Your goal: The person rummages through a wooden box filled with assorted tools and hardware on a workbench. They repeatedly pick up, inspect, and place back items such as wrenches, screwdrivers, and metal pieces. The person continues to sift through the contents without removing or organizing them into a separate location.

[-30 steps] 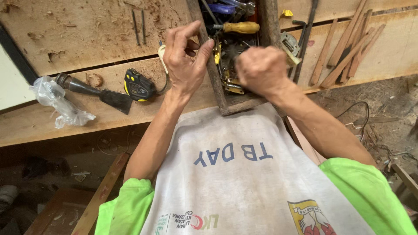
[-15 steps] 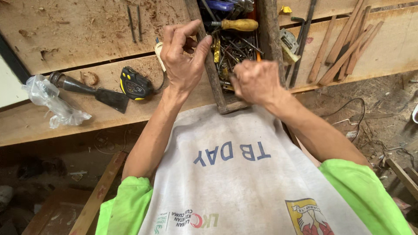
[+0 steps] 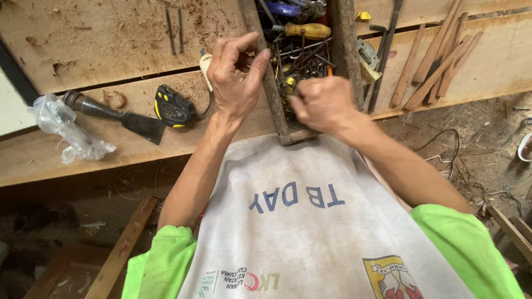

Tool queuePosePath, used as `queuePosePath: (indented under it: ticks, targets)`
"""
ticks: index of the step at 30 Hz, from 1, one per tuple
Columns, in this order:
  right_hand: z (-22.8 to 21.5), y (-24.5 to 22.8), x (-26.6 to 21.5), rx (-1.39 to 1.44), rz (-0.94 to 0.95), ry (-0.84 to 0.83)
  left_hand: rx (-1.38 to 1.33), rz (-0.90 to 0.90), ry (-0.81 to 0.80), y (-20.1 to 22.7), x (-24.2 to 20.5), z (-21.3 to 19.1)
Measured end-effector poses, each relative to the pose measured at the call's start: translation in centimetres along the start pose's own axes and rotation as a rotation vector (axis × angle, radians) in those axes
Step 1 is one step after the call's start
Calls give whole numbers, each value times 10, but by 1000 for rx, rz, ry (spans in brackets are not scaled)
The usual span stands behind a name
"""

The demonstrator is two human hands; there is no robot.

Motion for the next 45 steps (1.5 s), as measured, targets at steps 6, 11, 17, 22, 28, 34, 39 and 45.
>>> queuePosePath:
  ticks: [6,11,17,22,28,34,39,45]
  targets:
    - [-32,16,6,-188,-16,495,-20,-14,-43,2,-1,0]
    - [-13,19,9,-5,-39,76,5,-36,-60,1,2,-5]
    - [5,5,24,-80,-88,331,9,-49,-57,10,11,-4]
    - [-15,13,8,-225,50,480,18,-80,-74,8,12,-9]
    - [-29,4,-18,-118,-137,289,39,-34,-27,5,18,-6]
    - [6,-3,24,-412,-178,271,30,-19,-38,18,27,1]
    - [-73,49,-22,-310,-67,501,-21,-5,-27,21,26,-8]
    - [-81,38,-59,-323,-70,163,-41,31,-5,16,19,6]
Point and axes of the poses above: each hand's wrist, its own x-axis towards the middle knuckle, its own z-axis out of the palm, y = z × x, the point moved 9 cm from there along x, towards the middle knuckle, and after that the axes turned 3 degrees about -y, right-handed, at the moved point
